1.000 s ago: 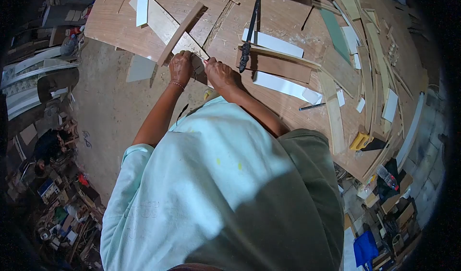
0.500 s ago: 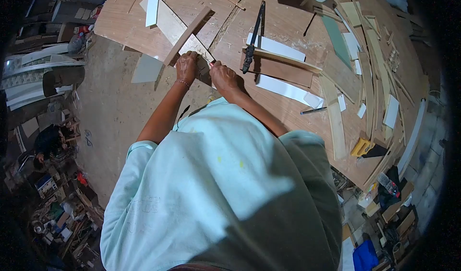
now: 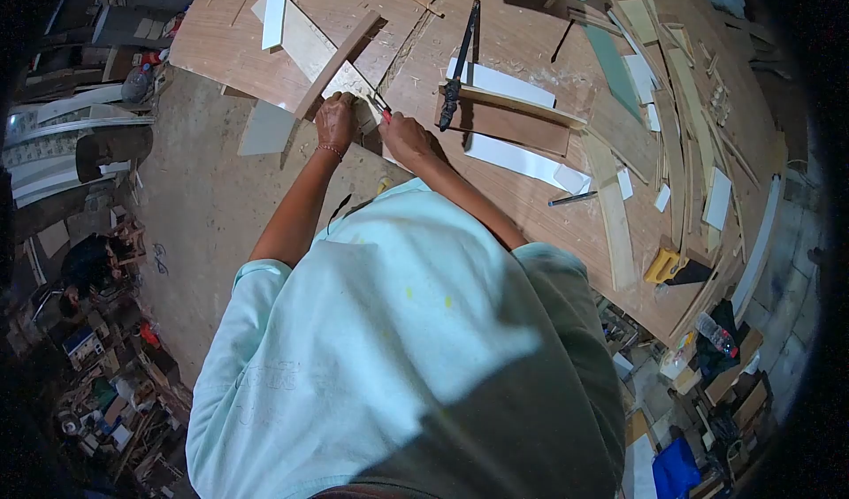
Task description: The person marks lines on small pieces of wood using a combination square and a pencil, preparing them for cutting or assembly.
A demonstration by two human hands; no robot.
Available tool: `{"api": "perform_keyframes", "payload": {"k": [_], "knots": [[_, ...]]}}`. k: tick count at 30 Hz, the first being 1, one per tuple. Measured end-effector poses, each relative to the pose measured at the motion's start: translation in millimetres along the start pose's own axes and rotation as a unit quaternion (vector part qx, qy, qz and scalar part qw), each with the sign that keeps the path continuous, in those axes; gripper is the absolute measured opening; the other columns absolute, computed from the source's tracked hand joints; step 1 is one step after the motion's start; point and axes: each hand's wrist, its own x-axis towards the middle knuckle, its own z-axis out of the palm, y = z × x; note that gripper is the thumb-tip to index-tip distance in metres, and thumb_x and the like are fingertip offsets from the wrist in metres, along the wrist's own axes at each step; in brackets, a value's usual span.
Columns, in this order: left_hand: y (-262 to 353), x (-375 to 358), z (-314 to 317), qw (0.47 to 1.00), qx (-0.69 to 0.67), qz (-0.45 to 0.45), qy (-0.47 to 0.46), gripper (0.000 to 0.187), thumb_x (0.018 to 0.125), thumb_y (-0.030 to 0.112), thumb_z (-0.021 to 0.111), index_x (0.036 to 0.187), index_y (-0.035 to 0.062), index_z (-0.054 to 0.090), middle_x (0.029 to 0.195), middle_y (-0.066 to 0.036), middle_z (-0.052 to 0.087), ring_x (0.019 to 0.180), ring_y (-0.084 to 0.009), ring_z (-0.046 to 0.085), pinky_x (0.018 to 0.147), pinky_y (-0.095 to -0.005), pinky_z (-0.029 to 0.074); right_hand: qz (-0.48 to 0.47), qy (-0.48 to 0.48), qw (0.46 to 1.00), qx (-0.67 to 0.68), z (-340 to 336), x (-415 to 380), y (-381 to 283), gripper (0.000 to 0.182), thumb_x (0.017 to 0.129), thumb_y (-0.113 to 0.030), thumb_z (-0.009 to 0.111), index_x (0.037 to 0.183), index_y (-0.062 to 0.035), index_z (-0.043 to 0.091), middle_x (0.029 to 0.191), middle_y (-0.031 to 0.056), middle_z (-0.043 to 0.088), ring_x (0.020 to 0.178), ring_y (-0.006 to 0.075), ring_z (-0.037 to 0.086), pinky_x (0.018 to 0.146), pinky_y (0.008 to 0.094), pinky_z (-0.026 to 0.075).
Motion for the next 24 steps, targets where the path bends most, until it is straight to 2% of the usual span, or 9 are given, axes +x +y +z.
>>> {"api": "perform_keyframes", "payload": {"k": [7, 10, 14, 16, 17, 18, 20, 22, 24], "knots": [[-3, -3, -1, 1.000, -0.023, 0.001, 0.009, 0.011, 0.063, 0.004, 0.053, 0.074, 0.0044, 0.055, 0.075, -0.013, 0.054, 0.074, -0.0281, 0.055, 0.063, -0.0366, 0.045, -0.004, -0.011, 0.999, -0.030, -4, 7, -8, 0.039, 0.082, -0.032, 0.036, 0.089, 0.0043, 0.051, 0.081, 0.0269, 0.055, 0.079, 0.0404, 0.054, 0.070, 0.0468, 0.042], [-6, -8, -1, 0.995, -0.085, -0.013, 0.051, 0.010, 0.063, 0.003, 0.055, 0.073, 0.0037, 0.054, 0.075, -0.013, 0.054, 0.073, -0.0282, 0.054, 0.061, -0.0370, 0.044, 0.041, 0.030, 0.998, -0.026, -8, 17, -4, 0.042, 0.083, -0.033, 0.034, 0.089, 0.0042, 0.051, 0.080, 0.0266, 0.056, 0.078, 0.0405, 0.055, 0.069, 0.0468, 0.042], [-8, -18, 0, 0.960, -0.242, -0.089, 0.109, 0.013, 0.063, 0.003, 0.059, 0.075, 0.0020, 0.053, 0.073, -0.012, 0.052, 0.068, -0.0257, 0.053, 0.058, -0.0349, 0.042, 0.009, 0.013, 1.000, -0.006, -9, 21, 0, 0.043, 0.083, -0.034, 0.033, 0.088, 0.0040, 0.052, 0.079, 0.0276, 0.055, 0.079, 0.0418, 0.054, 0.070, 0.0482, 0.040], [-3, -20, -10, 0.933, -0.314, -0.117, 0.129, 0.014, 0.068, -0.002, 0.058, 0.080, -0.0015, 0.054, 0.076, -0.010, 0.053, 0.068, -0.0164, 0.054, 0.062, -0.0258, 0.044, 0.014, -0.023, 0.992, 0.120, -8, 19, -3, 0.038, 0.084, -0.035, 0.038, 0.080, 0.0014, 0.050, 0.063, 0.0146, 0.051, 0.055, 0.0253, 0.051, 0.051, 0.0369, 0.040], [-3, -21, -10, 0.933, -0.314, -0.119, 0.132, 0.014, 0.068, -0.002, 0.058, 0.080, -0.0015, 0.054, 0.076, -0.010, 0.053, 0.068, -0.0164, 0.054, 0.062, -0.0258, 0.044, 0.018, -0.039, 0.982, 0.183, -9, 19, -5, 0.037, 0.084, -0.035, 0.041, 0.075, 0.0000, 0.049, 0.054, 0.0081, 0.049, 0.044, 0.0170, 0.049, 0.042, 0.0313, 0.040], [-1, -21, -10, 0.916, -0.354, -0.119, 0.148, 0.013, 0.069, -0.002, 0.058, 0.081, -0.0015, 0.054, 0.078, -0.009, 0.053, 0.071, -0.0156, 0.055, 0.064, -0.0252, 0.045, 0.016, -0.040, 0.983, 0.180, -9, 18, -7, 0.037, 0.084, -0.035, 0.041, 0.075, 0.0000, 0.049, 0.054, 0.0081, 0.049, 0.044, 0.0170, 0.049, 0.042, 0.0313, 0.040], [2, -19, -8, 0.897, -0.393, -0.116, 0.166, 0.013, 0.069, -0.003, 0.057, 0.082, -0.0015, 0.054, 0.079, -0.008, 0.053, 0.074, -0.0148, 0.055, 0.067, -0.0247, 0.046, 0.041, -0.060, 0.931, 0.358, -13, 16, -13, 0.033, 0.083, -0.036, 0.047, 0.075, -0.0040, 0.047, 0.050, -0.0019, 0.036, 0.037, 0.0050, 0.034, 0.034, 0.0208, 0.031], [7, -20, -7, 0.842, -0.491, -0.105, 0.196, 0.016, 0.067, -0.006, 0.053, 0.082, -0.0004, 0.052, 0.081, -0.009, 0.050, 0.073, -0.0168, 0.054, 0.063, -0.0263, 0.047, 0.036, -0.068, 0.908, 0.412, -19, 12, -19, 0.032, 0.083, -0.037, 0.048, 0.077, -0.0050, 0.047, 0.050, -0.0025, 0.036, 0.037, 0.0049, 0.034, 0.034, 0.0203, 0.030], [11, -22, -10, 0.838, -0.499, -0.099, 0.196, 0.016, 0.067, -0.007, 0.052, 0.082, -0.0007, 0.052, 0.082, -0.008, 0.050, 0.074, -0.0161, 0.054, 0.064, -0.0255, 0.047, 0.030, -0.079, 0.882, 0.464, -20, 11, -23, 0.032, 0.082, -0.038, 0.049, 0.079, -0.0061, 0.047, 0.049, -0.0032, 0.035, 0.036, 0.0047, 0.033, 0.033, 0.0198, 0.030]]}}
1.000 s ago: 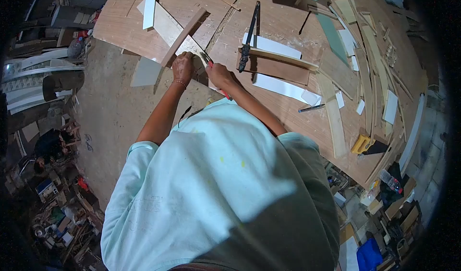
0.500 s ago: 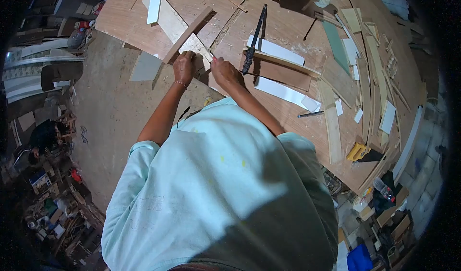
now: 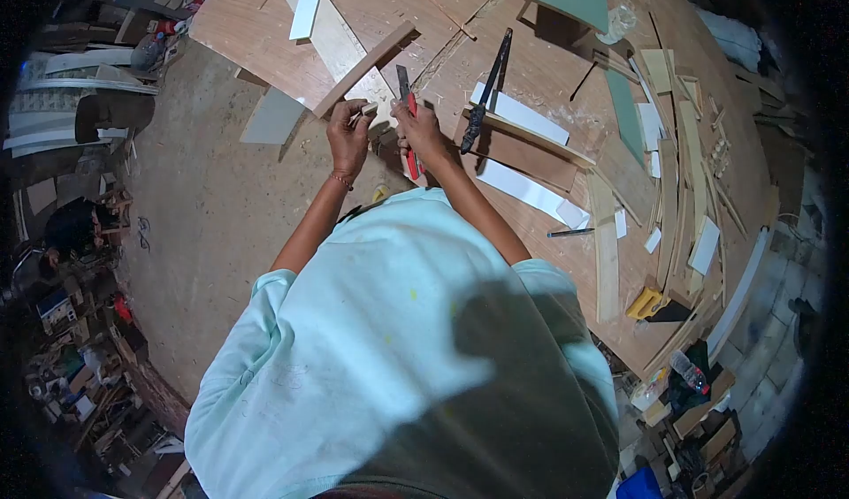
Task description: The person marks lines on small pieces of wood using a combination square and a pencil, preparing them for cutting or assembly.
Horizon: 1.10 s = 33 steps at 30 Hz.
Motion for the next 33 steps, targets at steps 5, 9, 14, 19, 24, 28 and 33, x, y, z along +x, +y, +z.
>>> {"api": "perform_keyframes", "payload": {"k": [5, 9, 14, 19, 24, 28, 33], "knots": [[7, -2, -3, 0.999, -0.038, -0.001, 0.001, 0.018, 0.066, -0.008, 0.053, 0.083, -0.0004, 0.053, 0.084, -0.010, 0.049, 0.078, -0.0170, 0.053, 0.065, -0.0249, 0.047, -0.034, -0.031, 0.999, 0.012, 0, -2, -7, 0.028, 0.081, -0.035, 0.052, 0.082, -0.0070, 0.047, 0.052, -0.0032, 0.038, 0.037, 0.0041, 0.034, 0.033, 0.0189, 0.031], [11, -1, -10, 0.999, 0.031, 0.030, -0.007, 0.020, 0.063, -0.007, 0.055, 0.082, 0.0013, 0.055, 0.087, -0.010, 0.050, 0.083, -0.0205, 0.052, 0.069, -0.0286, 0.045, -0.034, -0.023, 0.999, 0.017, 4, -2, -11, 0.029, 0.077, -0.033, 0.058, 0.076, -0.0054, 0.048, 0.051, -0.0018, 0.040, 0.038, 0.0056, 0.040, 0.033, 0.0209, 0.035], [26, 0, -13, 0.989, 0.118, 0.087, 0.008, 0.026, 0.056, -0.007, 0.059, 0.079, 0.0053, 0.058, 0.093, -0.010, 0.049, 0.089, -0.0247, 0.049, 0.077, -0.0338, 0.040, -0.083, -0.033, 0.996, -0.029, 8, -2, -16, 0.021, 0.076, -0.023, 0.059, 0.075, -0.0049, 0.049, 0.056, -0.0002, 0.047, 0.040, 0.0058, 0.045, 0.033, 0.0206, 0.037], [27, -1, -15, 0.986, 0.136, 0.098, 0.017, 0.030, 0.053, -0.008, 0.061, 0.078, 0.0080, 0.059, 0.095, -0.010, 0.047, 0.091, -0.0255, 0.048, 0.077, -0.0341, 0.039, -0.090, -0.027, 0.994, -0.049, 12, -5, -21, 0.019, 0.075, -0.020, 0.059, 0.076, -0.0036, 0.050, 0.056, 0.0006, 0.049, 0.040, 0.0059, 0.046, 0.034, 0.0206, 0.038], [21, -2, -13, 0.988, 0.122, 0.091, 0.028, 0.030, 0.053, -0.009, 0.061, 0.077, 0.0087, 0.059, 0.096, -0.011, 0.045, 0.094, -0.0263, 0.047, 0.079, -0.0346, 0.040, -0.101, -0.012, 0.992, -0.081, 13, -4, -17, 0.019, 0.074, -0.021, 0.058, 0.072, -0.0025, 0.052, 0.054, 0.0014, 0.050, 0.041, 0.0070, 0.047, 0.035, 0.0219, 0.039], [28, 0, -11, 0.991, 0.104, 0.083, 0.035, 0.028, 0.054, -0.011, 0.058, 0.076, 0.0073, 0.059, 0.097, -0.011, 0.042, 0.098, -0.0261, 0.046, 0.082, -0.0341, 0.041, -0.095, 0.012, 0.994, -0.060, 12, -3, -16, 0.019, 0.074, -0.020, 0.058, 0.070, -0.0017, 0.054, 0.053, 0.0019, 0.051, 0.041, 0.0078, 0.048, 0.036, 0.0225, 0.039], [29, 1, -9, 0.993, 0.085, 0.077, 0.039, 0.026, 0.056, -0.012, 0.057, 0.075, 0.0052, 0.058, 0.098, -0.011, 0.040, 0.099, -0.0263, 0.046, 0.082, -0.0337, 0.042, -0.104, 0.033, 0.993, -0.051, 7, -4, -18, 0.019, 0.074, -0.019, 0.058, 0.073, -0.0007, 0.054, 0.055, 0.0022, 0.052, 0.041, 0.0078, 0.048, 0.035, 0.0221, 0.038]]}}
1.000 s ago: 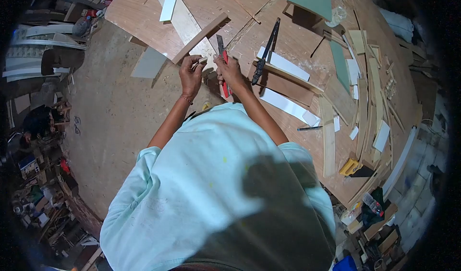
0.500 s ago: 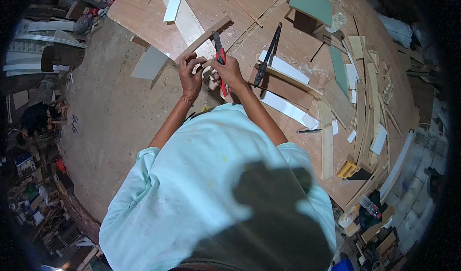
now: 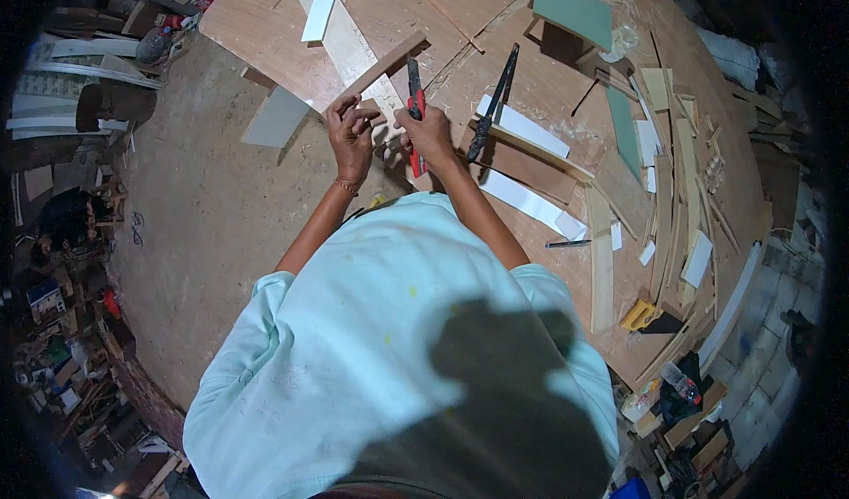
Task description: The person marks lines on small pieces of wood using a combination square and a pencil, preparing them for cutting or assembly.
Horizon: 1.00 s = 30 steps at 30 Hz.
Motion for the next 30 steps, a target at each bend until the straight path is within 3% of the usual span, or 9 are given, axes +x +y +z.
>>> {"api": "perform_keyframes", "payload": {"k": [9, 12, 14, 15, 18, 20, 22, 27, 30], "knots": [[-5, -1, 3, 0.999, 0.038, 0.030, -0.016, 0.028, 0.058, -0.014, 0.052, 0.075, 0.0066, 0.058, 0.101, -0.012, 0.040, 0.099, -0.0250, 0.046, 0.077, -0.0302, 0.045, 0.025, -0.049, 0.996, 0.067, 0, 1, -2, 0.019, 0.072, -0.014, 0.063, 0.082, -0.0027, 0.052, 0.058, 0.0015, 0.052, 0.042, 0.0065, 0.048, 0.035, 0.0186, 0.038], [-7, -3, 3, 0.998, 0.057, 0.006, -0.036, 0.022, 0.065, -0.007, 0.054, 0.083, 0.0050, 0.057, 0.102, -0.012, 0.043, 0.095, -0.0226, 0.049, 0.073, -0.0286, 0.046, 0.018, -0.058, 0.996, 0.072, -7, 2, -3, 0.022, 0.072, -0.015, 0.063, 0.084, -0.0033, 0.049, 0.065, 0.0012, 0.054, 0.044, 0.0042, 0.046, 0.035, 0.0161, 0.036], [-8, -1, 5, 0.944, -0.252, -0.211, 0.000, 0.021, 0.078, 0.002, 0.051, 0.098, 0.0002, 0.051, 0.100, -0.011, 0.049, 0.090, -0.0172, 0.050, 0.072, -0.0278, 0.046, 0.023, -0.075, 0.997, 0.005, -11, 4, -8, 0.021, 0.072, -0.014, 0.064, 0.083, -0.0037, 0.050, 0.061, -0.0003, 0.052, 0.043, 0.0037, 0.045, 0.036, 0.0162, 0.036], [-11, 1, 3, 0.923, -0.248, -0.293, -0.032, 0.029, 0.081, 0.009, 0.050, 0.107, -0.0018, 0.044, 0.098, -0.009, 0.051, 0.084, -0.0144, 0.052, 0.066, -0.0257, 0.047, 0.018, -0.076, 0.996, -0.035, -13, 5, -10, 0.020, 0.071, -0.014, 0.064, 0.082, -0.0039, 0.051, 0.059, -0.0015, 0.051, 0.043, 0.0034, 0.044, 0.036, 0.0164, 0.036], [-9, 5, 2, 0.884, -0.256, -0.379, -0.096, 0.033, 0.079, 0.010, 0.054, 0.109, 0.0001, 0.043, 0.097, -0.010, 0.053, 0.080, -0.0144, 0.053, 0.066, -0.0253, 0.047, 0.010, -0.115, 0.993, -0.032, -16, 6, -14, 0.020, 0.071, -0.014, 0.065, 0.082, -0.0038, 0.052, 0.059, -0.0017, 0.050, 0.043, 0.0033, 0.044, 0.037, 0.0165, 0.035], [-4, 6, -2, 0.868, -0.268, -0.398, -0.131, 0.039, 0.077, 0.011, 0.057, 0.111, 0.0002, 0.041, 0.089, -0.009, 0.055, 0.076, -0.0139, 0.054, 0.063, -0.0248, 0.047, 0.004, -0.109, 0.993, -0.035, -16, 6, -14, 0.020, 0.071, -0.014, 0.065, 0.082, -0.0039, 0.052, 0.059, -0.0016, 0.050, 0.044, 0.0032, 0.044, 0.037, 0.0163, 0.034], [-5, 5, -1, 0.806, -0.386, -0.425, -0.144, 0.041, 0.074, 0.007, 0.060, 0.109, -0.0030, 0.041, 0.078, -0.008, 0.056, 0.067, -0.0105, 0.054, 0.053, -0.0222, 0.046, -0.001, -0.102, 0.994, -0.039, -16, 7, -13, 0.020, 0.071, -0.015, 0.064, 0.082, -0.0039, 0.052, 0.059, -0.0015, 0.050, 0.044, 0.0032, 0.044, 0.037, 0.0161, 0.034], [-11, 6, 1, 0.830, -0.318, -0.405, -0.214, 0.032, 0.075, 0.005, 0.058, 0.104, -0.0025, 0.049, 0.083, -0.006, 0.056, 0.072, -0.0124, 0.054, 0.064, -0.0236, 0.047, -0.053, -0.042, 0.997, -0.034, -19, 16, -2, 0.023, 0.066, -0.008, 0.066, 0.083, -0.0030, 0.053, 0.063, -0.0007, 0.051, 0.049, 0.0050, 0.047, 0.042, 0.0183, 0.037], [-5, 6, -9, 0.823, -0.345, -0.402, -0.205, 0.026, 0.075, 0.004, 0.058, 0.100, -0.0025, 0.052, 0.084, -0.007, 0.056, 0.074, -0.0131, 0.055, 0.068, -0.0251, 0.048, -0.017, -0.026, 1.000, -0.004, -15, 12, -8, 0.022, 0.068, -0.010, 0.066, 0.084, -0.0019, 0.053, 0.062, -0.0008, 0.053, 0.048, 0.0049, 0.047, 0.041, 0.0177, 0.037]]}}
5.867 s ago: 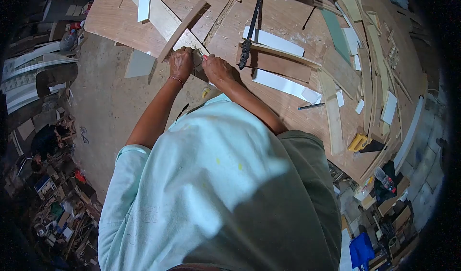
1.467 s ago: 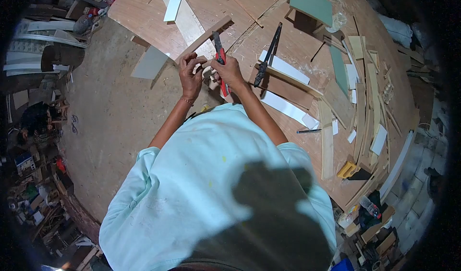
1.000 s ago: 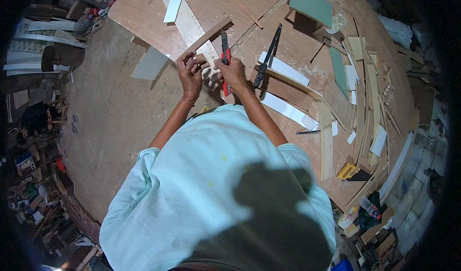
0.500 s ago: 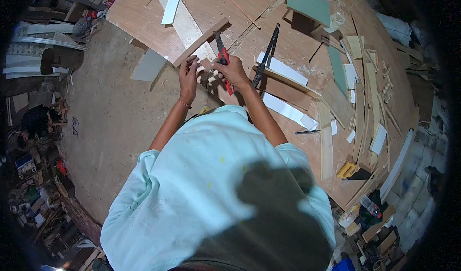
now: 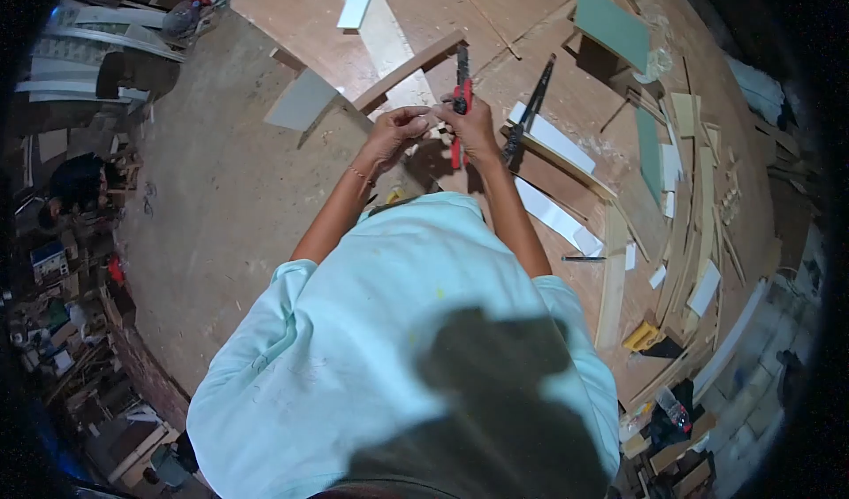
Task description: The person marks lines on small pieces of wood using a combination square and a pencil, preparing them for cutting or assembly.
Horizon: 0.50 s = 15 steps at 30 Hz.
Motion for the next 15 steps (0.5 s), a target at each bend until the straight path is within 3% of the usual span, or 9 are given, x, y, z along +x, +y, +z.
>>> {"api": "perform_keyframes", "payload": {"k": [2, 5, 15], "knots": [[0, 2, 8, 0.999, -0.041, -0.011, -0.008, 0.023, 0.075, 0.004, 0.057, 0.097, -0.0023, 0.054, 0.085, -0.007, 0.057, 0.074, -0.0132, 0.056, 0.070, -0.0256, 0.048, -0.001, 0.012, 1.000, 0.009, -2, -2, -1, 0.021, 0.069, -0.011, 0.065, 0.083, -0.0019, 0.052, 0.062, -0.0005, 0.053, 0.047, 0.0048, 0.046, 0.040, 0.0176, 0.037], [1, 2, 2, 1.000, 0.022, 0.011, 0.009, 0.017, 0.074, 0.002, 0.058, 0.090, -0.0018, 0.055, 0.084, -0.007, 0.058, 0.073, -0.0139, 0.057, 0.069, -0.0254, 0.049, 0.004, 0.014, 1.000, 0.027, 2, -4, -5, 0.020, 0.070, -0.011, 0.064, 0.083, -0.0021, 0.052, 0.061, -0.0001, 0.053, 0.046, 0.0046, 0.046, 0.039, 0.0176, 0.037], [-1, 4, -3, 0.999, 0.038, 0.026, 0.023, 0.020, 0.073, 0.004, 0.059, 0.092, -0.0015, 0.056, 0.086, -0.008, 0.058, 0.076, -0.0139, 0.056, 0.069, -0.0242, 0.048, 0.020, -0.027, 0.999, 0.026, 4, -5, -7, 0.024, 0.070, -0.011, 0.065, 0.088, -0.0026, 0.052, 0.059, -0.0004, 0.051, 0.045, 0.0054, 0.046, 0.037, 0.0178, 0.035]]}}
